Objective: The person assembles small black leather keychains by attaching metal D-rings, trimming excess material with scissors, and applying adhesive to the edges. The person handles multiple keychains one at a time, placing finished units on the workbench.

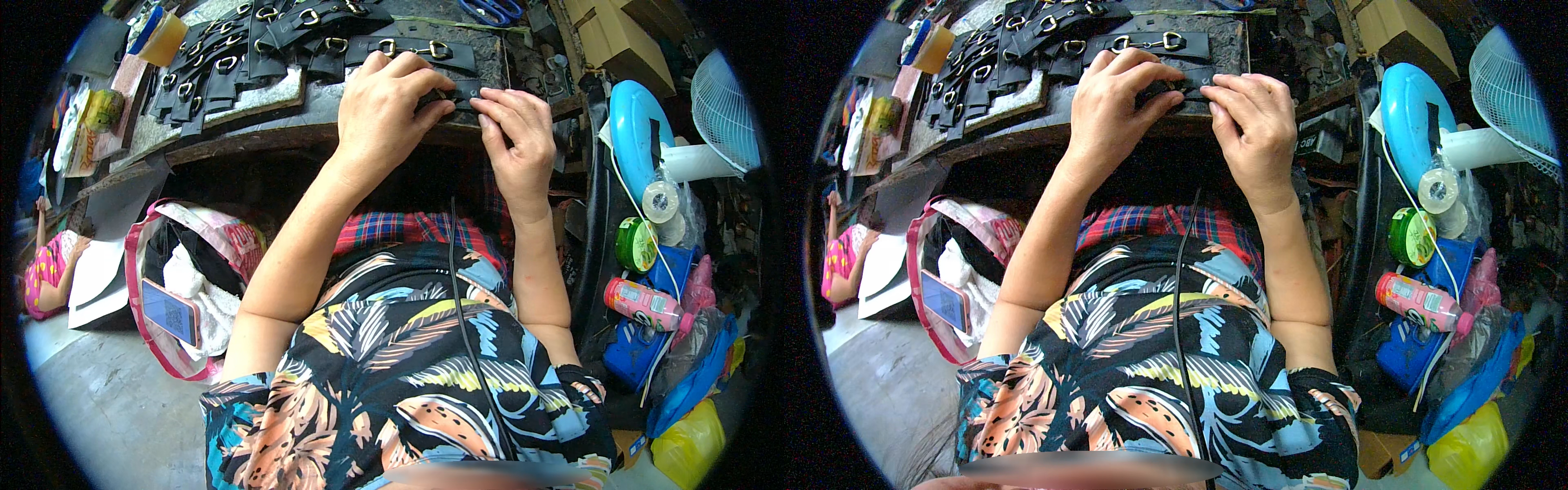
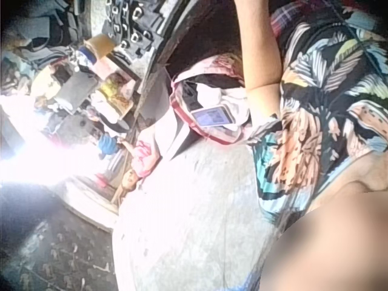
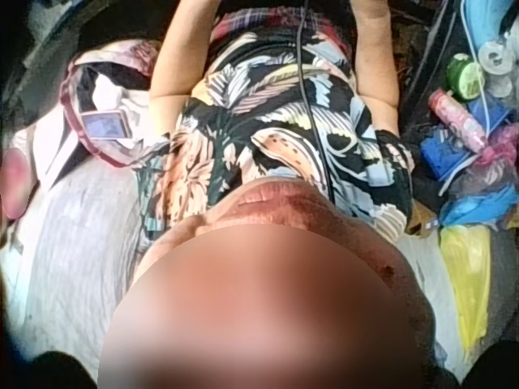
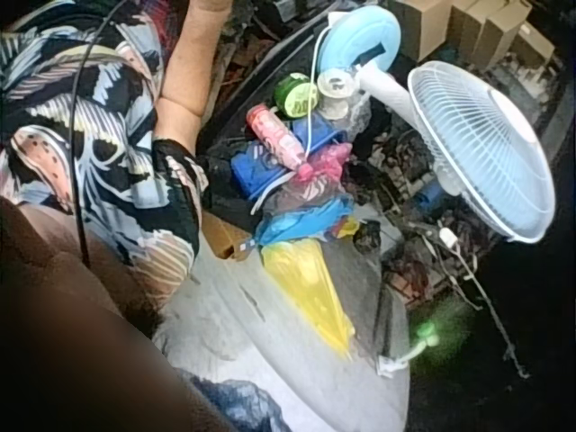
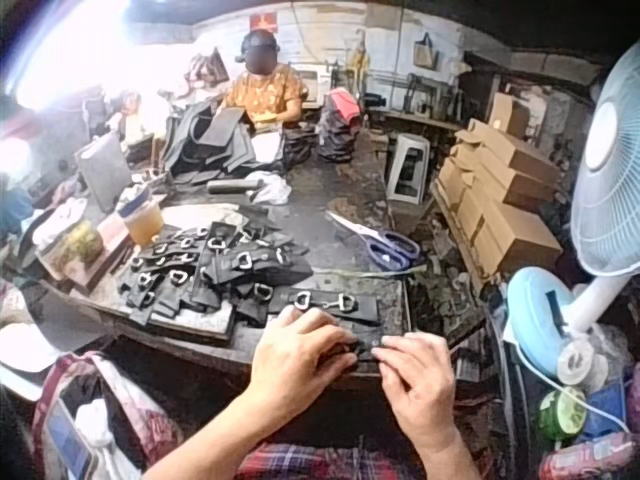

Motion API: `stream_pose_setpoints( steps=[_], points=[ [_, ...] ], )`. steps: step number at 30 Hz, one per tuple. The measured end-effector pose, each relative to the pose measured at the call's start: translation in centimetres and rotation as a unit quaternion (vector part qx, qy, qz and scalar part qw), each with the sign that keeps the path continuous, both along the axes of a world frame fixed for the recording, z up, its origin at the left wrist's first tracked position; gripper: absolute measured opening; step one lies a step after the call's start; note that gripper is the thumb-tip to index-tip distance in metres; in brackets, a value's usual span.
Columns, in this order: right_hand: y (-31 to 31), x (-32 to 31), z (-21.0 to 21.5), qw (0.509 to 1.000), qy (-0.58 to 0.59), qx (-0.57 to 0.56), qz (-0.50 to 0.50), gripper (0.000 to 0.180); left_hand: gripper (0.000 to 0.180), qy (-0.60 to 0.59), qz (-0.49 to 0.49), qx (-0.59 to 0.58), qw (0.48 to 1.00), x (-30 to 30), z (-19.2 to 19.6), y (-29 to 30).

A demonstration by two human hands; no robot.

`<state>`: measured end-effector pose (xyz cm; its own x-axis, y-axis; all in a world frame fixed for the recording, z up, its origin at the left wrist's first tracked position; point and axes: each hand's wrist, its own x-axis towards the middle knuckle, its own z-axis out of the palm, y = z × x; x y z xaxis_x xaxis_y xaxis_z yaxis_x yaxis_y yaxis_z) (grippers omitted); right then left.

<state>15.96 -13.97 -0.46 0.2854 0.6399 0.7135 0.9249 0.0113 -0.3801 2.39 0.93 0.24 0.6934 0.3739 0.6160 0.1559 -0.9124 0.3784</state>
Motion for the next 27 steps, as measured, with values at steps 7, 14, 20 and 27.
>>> stream_pose_setpoints(
  steps=[7,14,20,27],
  points=[
    [0.4,1.7,-0.1,0.997,0.047,-0.034,-0.053,0.014,0.028,0.002,0.011,0.013,1.0,0.0,0.0,-0.2],
    [1.4,3.9,-0.3,0.98,0.184,-0.071,0.031,0.014,0.029,0.014,0.008,0.008,1.0,-0.1,0.0,0.0],
    [2.1,4.3,-1.0,0.974,0.21,-0.066,0.046,0.012,0.03,0.008,0.004,0.0,1.0,0.0,0.0,0.0],
    [2.6,4.1,-1.1,0.991,0.119,-0.067,0.009,0.01,0.029,0.015,-0.003,0.0,1.0,-0.1,0.1,0.1]
  ],
)
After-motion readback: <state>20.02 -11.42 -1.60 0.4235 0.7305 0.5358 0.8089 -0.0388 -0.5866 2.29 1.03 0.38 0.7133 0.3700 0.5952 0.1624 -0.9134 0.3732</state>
